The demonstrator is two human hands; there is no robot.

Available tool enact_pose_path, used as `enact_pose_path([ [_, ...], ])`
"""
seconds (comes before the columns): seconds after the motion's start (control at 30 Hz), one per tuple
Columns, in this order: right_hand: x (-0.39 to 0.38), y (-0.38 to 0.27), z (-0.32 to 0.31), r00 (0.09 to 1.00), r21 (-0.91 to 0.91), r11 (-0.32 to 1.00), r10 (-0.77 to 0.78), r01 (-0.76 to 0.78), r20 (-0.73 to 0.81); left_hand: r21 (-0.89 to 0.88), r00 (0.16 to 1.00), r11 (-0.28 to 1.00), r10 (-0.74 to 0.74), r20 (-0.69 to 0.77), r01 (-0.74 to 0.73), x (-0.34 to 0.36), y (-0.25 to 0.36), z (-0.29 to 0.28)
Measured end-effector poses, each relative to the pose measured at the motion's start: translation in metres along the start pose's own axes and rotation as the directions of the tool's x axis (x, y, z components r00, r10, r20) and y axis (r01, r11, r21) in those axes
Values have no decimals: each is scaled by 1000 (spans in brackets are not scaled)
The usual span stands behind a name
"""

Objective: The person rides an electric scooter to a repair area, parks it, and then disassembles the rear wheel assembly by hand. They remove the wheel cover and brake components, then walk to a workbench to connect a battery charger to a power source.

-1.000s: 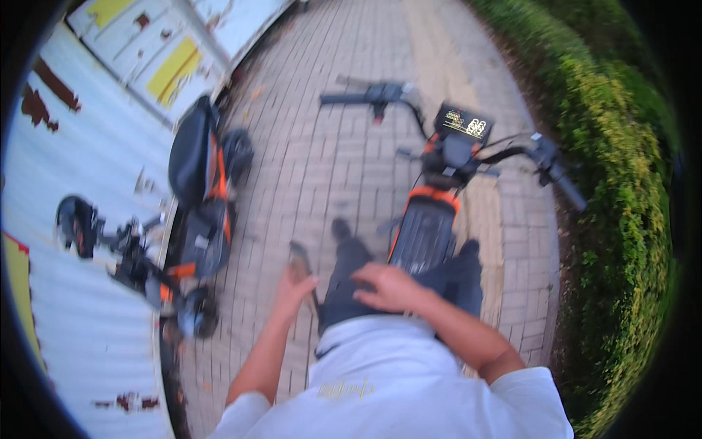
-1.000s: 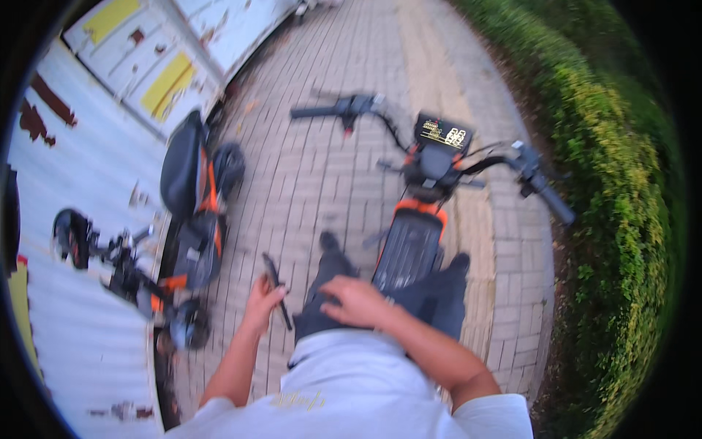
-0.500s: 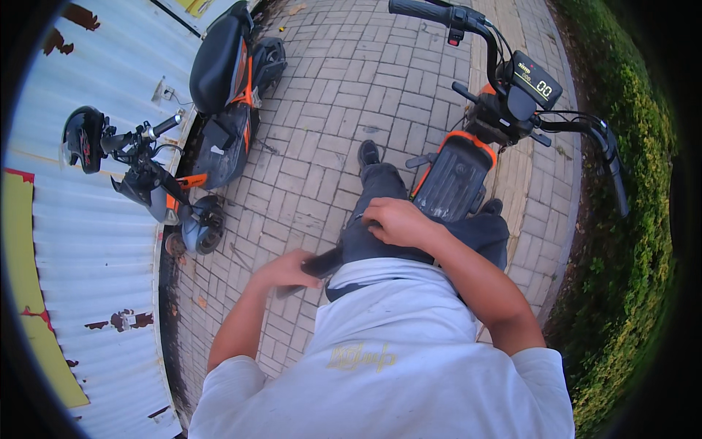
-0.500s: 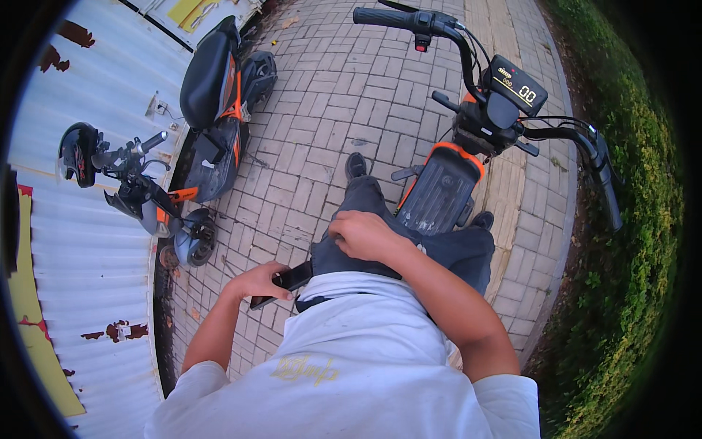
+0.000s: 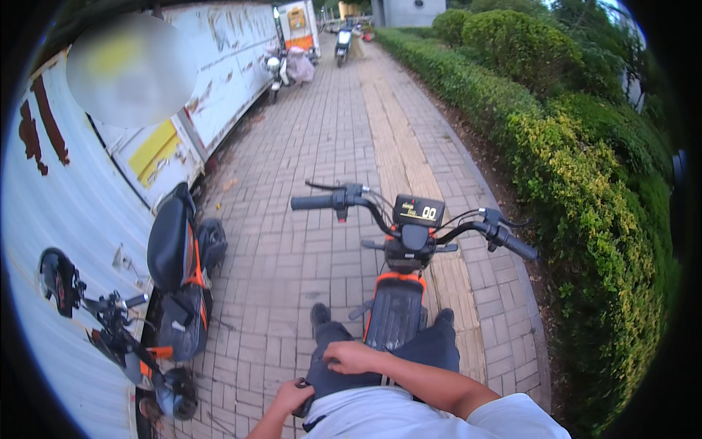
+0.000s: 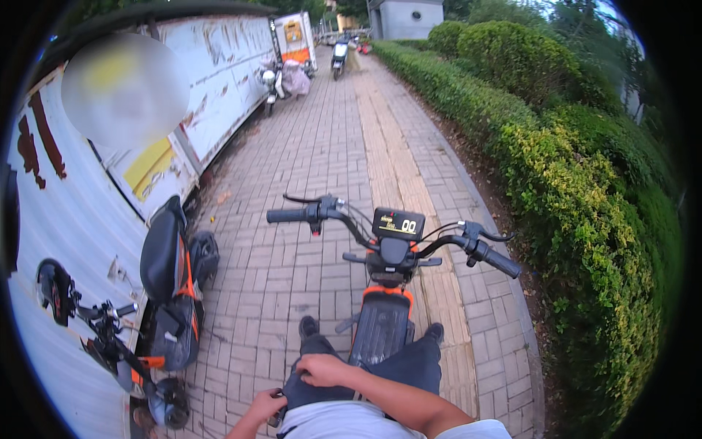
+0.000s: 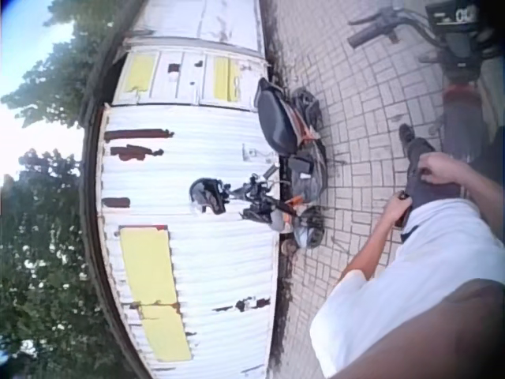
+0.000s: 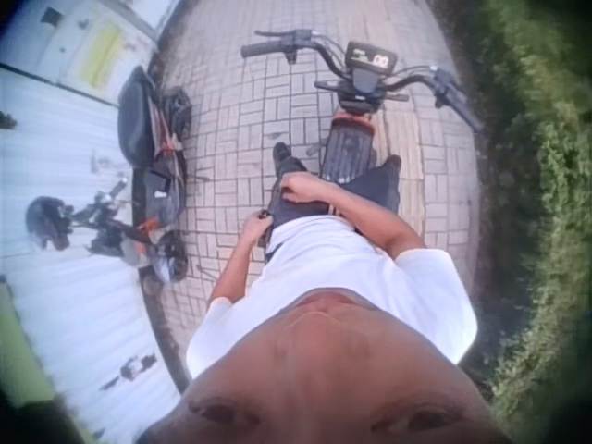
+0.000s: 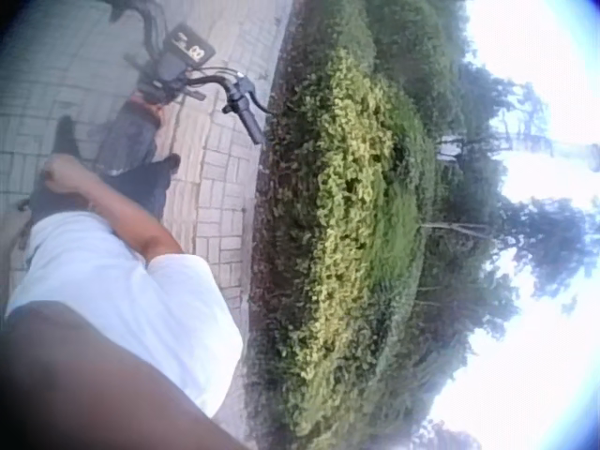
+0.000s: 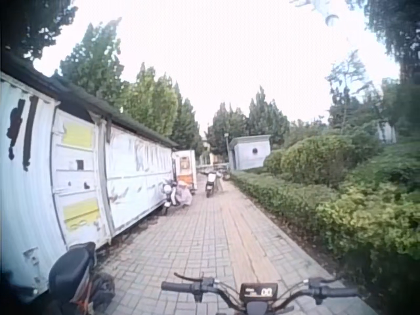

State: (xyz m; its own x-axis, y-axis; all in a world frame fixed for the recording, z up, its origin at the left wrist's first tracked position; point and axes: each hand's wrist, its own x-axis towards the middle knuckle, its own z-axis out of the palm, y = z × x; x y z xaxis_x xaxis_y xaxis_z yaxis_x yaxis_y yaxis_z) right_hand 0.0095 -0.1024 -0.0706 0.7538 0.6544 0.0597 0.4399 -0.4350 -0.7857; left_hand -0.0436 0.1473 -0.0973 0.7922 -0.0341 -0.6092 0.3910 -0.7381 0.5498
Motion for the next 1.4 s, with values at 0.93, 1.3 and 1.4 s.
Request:
enact_pose_path([
  [0.93, -133, -7, -176, 659, 35, 964, 205, -262, -724, -135, 908, 910, 360, -213, -393, 21, -20, 41],
  [1.3, -227, 28, -282, 408, -309, 280, 446, -909, -797, 416, 792, 676, 483, 373, -608, 40, 107, -125],
  [1.4, -222, 45, -303, 416, -288, 309, 534, -906, -736, 535, 384, 376, 918, -102, -757, 65, 200, -153],
])
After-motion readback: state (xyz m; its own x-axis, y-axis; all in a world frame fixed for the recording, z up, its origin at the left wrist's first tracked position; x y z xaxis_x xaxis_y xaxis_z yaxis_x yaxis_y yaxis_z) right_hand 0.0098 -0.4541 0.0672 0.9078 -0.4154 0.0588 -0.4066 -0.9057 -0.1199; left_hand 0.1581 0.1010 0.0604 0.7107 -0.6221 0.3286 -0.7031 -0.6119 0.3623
